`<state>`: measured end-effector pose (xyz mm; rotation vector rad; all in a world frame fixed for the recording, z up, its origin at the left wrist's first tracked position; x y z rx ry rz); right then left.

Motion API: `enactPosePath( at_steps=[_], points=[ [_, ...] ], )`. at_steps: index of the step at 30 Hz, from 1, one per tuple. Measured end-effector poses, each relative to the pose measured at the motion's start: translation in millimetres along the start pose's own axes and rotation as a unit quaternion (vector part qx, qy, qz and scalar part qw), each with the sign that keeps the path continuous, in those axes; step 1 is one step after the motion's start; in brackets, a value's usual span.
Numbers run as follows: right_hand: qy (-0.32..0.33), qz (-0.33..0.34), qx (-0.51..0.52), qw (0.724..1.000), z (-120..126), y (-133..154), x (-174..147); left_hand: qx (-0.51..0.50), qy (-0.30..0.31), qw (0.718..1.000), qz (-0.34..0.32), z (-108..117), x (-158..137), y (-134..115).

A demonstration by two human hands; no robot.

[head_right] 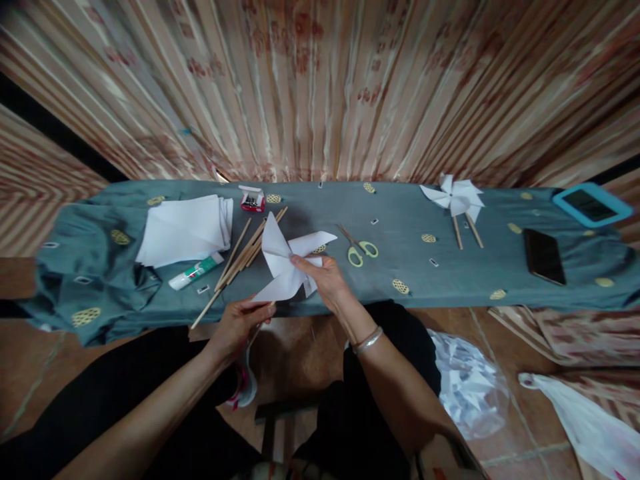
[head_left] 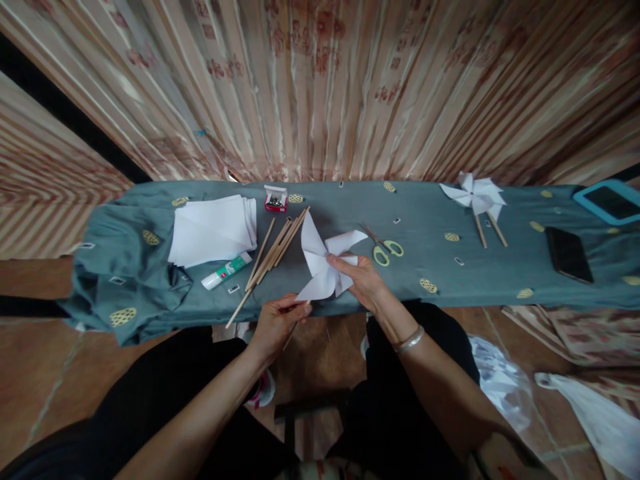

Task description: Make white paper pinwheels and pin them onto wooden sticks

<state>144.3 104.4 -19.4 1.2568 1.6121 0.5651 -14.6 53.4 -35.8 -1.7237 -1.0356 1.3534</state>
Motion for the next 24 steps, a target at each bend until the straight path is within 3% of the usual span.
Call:
enactPosePath(
  at_steps=[14, 24],
  points=[
    [0.027, -0.004, -0.014, 1.000, 1.1, 6.0, -1.8, -0.032, 0.013, 0.999, 0.014, -2.9, 2.4, 3.2],
    [0.016, 0.023, -0.036, 0.999, 5.8, 16.0, -0.4, -0.025, 0.061, 0.995, 0.077, -12.6, -6.5, 13.3]
  ],
)
Point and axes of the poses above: each hand's wrist, its own x-axis towards the middle knuckle, its own z-axis out of the back of the hand, y = z × x, the point moved 8 cm from there along x, towards the middle knuckle, and after that the axes turned 2 degrees about x, right-handed, at the moved point
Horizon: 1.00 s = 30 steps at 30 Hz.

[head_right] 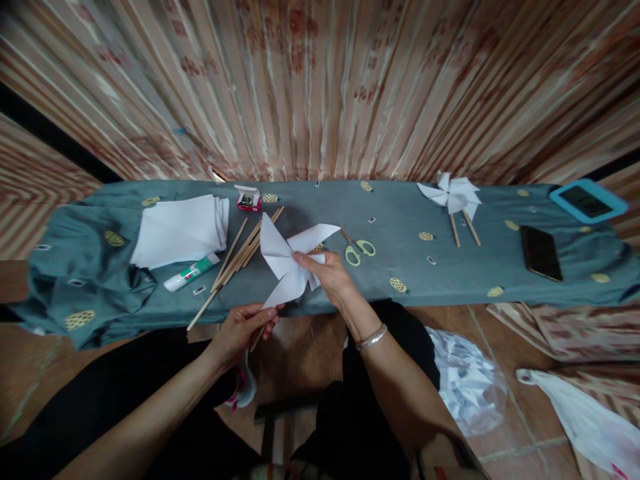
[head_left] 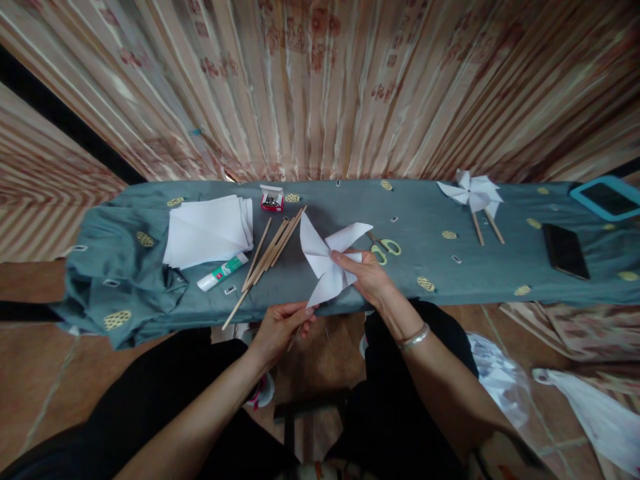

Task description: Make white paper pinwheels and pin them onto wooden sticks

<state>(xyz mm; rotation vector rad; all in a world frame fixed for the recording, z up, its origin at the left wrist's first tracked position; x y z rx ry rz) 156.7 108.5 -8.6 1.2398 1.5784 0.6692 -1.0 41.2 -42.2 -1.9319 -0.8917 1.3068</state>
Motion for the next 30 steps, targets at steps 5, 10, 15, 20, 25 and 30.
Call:
enactPosePath(
  at_steps=[5, 10, 15, 20, 25, 30],
  points=[
    [-0.005, -0.006, -0.004, 1.000, 1.7, -3.8, -0.1, 0.027, -0.020, 0.999, -0.017, 2.1, -3.1, -3.9],
    [-0.014, -0.004, 0.008, 1.000, 0.6, -7.7, 0.5, 0.029, -0.035, 0.999, -0.013, 4.4, -2.3, -1.0],
    [-0.021, 0.000, 0.021, 1.000, -2.2, -9.3, 1.1, 0.036, -0.041, 0.998, -0.023, 8.6, 0.8, 4.1],
    [-0.016, 0.005, 0.023, 1.000, -1.9, -12.1, 2.4, 0.029, -0.048, 0.998, -0.021, 9.1, 1.1, 5.5],
    [-0.008, 0.006, 0.020, 1.000, -1.7, -13.6, 4.5, 0.009, -0.045, 0.999, -0.011, 7.0, 1.3, 5.3],
    [0.002, -0.003, 0.037, 0.999, -6.2, -6.9, 2.0, -0.004, -0.038, 0.999, -0.009, 6.3, 2.6, 5.7]
  ],
)
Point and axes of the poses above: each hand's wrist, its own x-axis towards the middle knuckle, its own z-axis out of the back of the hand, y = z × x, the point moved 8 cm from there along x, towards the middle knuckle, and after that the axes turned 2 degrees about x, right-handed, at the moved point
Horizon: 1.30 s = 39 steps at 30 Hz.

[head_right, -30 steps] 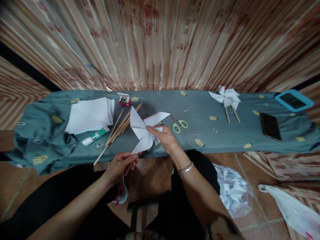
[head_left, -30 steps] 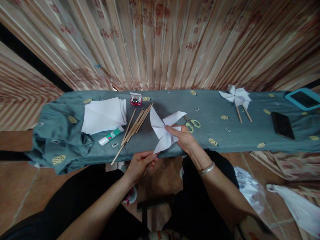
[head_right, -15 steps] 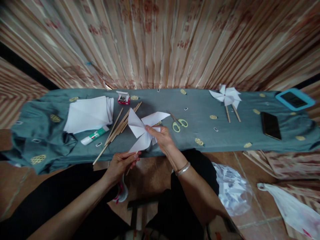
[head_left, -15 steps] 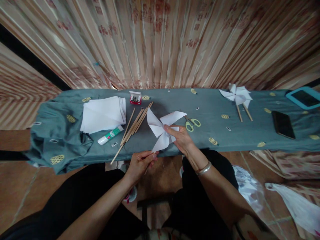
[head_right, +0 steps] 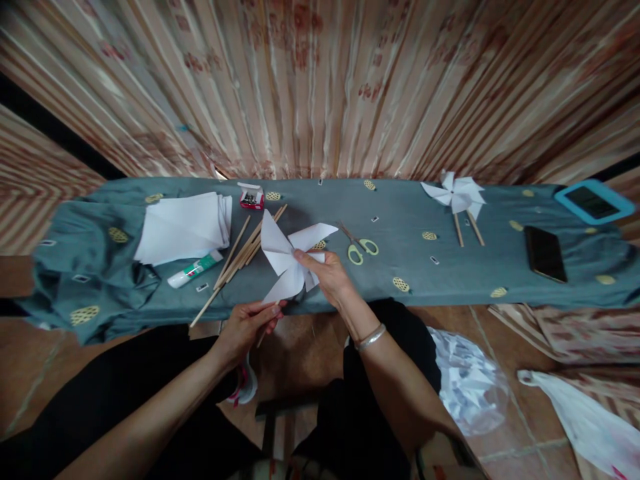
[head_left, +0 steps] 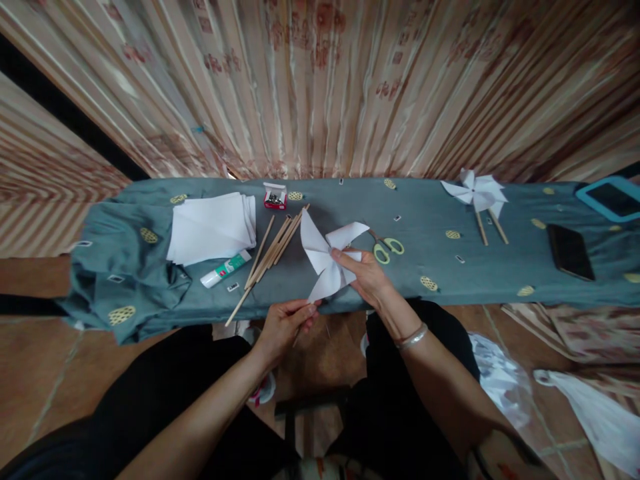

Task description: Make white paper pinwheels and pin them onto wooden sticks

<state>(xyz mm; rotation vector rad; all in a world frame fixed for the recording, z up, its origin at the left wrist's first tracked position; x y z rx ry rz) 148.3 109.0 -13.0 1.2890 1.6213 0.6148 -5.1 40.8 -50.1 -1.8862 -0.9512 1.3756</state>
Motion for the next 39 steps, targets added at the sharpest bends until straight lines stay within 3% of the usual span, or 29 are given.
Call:
enactPosePath(
  at_steps=[11, 22, 34, 39],
  points=[
    [0.026, 0.003, -0.020, 0.999, 7.3, 11.3, 0.6, -0.016, 0.013, 1.000, 0.003, -3.2, -0.5, -5.4],
    [0.049, 0.041, 0.001, 0.998, 15.6, 21.9, 2.0, -0.032, -0.019, 0.999, -0.032, -0.9, 6.2, -26.1],
    [0.006, 0.040, 0.007, 0.999, 32.9, 26.5, 7.1, -0.036, -0.012, 0.992, -0.118, 4.3, 19.0, -47.1],
    [-0.013, 0.000, -0.027, 1.000, 30.8, 9.5, 2.8, -0.054, -0.008, 0.989, -0.136, 0.8, 21.9, -60.0]
  ],
)
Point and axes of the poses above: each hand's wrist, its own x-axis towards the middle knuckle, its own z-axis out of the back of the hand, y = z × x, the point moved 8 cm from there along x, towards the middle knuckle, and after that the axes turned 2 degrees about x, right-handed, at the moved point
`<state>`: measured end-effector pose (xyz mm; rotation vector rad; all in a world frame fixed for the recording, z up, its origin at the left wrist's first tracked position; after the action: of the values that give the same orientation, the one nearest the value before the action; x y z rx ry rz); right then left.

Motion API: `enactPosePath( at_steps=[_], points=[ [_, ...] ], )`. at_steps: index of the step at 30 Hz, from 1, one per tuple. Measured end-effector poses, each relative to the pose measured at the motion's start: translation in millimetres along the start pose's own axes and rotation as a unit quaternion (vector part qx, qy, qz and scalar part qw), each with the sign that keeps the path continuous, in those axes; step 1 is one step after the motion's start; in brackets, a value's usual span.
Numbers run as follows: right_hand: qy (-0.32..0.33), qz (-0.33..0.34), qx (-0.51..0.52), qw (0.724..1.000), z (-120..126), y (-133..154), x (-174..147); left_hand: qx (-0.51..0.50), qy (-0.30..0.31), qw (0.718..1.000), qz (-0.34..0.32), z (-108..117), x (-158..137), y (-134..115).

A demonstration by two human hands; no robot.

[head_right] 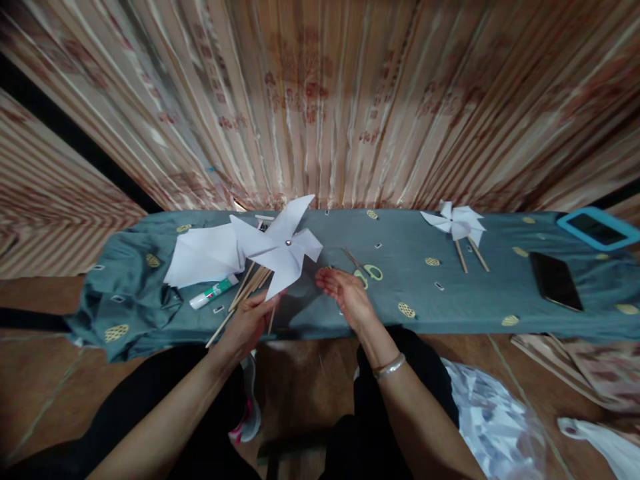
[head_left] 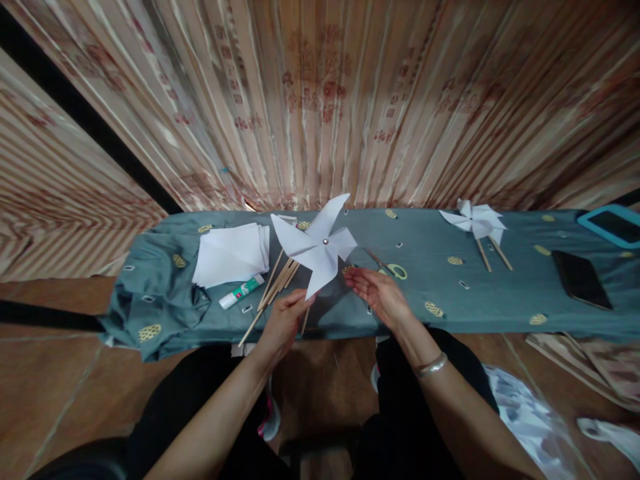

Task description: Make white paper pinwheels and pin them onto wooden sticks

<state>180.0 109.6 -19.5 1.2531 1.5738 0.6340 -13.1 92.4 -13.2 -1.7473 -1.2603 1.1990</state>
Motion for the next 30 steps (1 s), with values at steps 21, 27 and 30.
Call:
enactPosePath(
  at_steps=[21, 27, 30],
  points=[
    [0.187, 0.068, -0.181, 0.963, -79.7, -48.4, -26.2, -0.036, -0.030, 0.999, 0.006, -9.7, 4.6, -7.6],
    [0.184, 0.093, -0.221, 0.953, -77.3, -39.2, -29.0, -0.031, -0.031, 0.999, 0.015, -5.5, 3.9, -4.0],
    [0.180, 0.103, -0.241, 0.948, -74.3, -32.4, -30.3, -0.021, -0.027, 0.999, 0.013, -2.2, 3.3, -1.9]
  ],
)
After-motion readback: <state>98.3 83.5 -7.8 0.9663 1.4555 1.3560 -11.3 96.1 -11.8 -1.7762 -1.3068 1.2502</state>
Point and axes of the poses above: each hand's wrist, its own x-axis towards the middle knuckle, its own z-axis out of the back of the hand, y = z × x, the point moved 8 cm from there along x, towards the middle knuckle, and after that the axes turned 2 degrees about x, right-handed, at the moved point
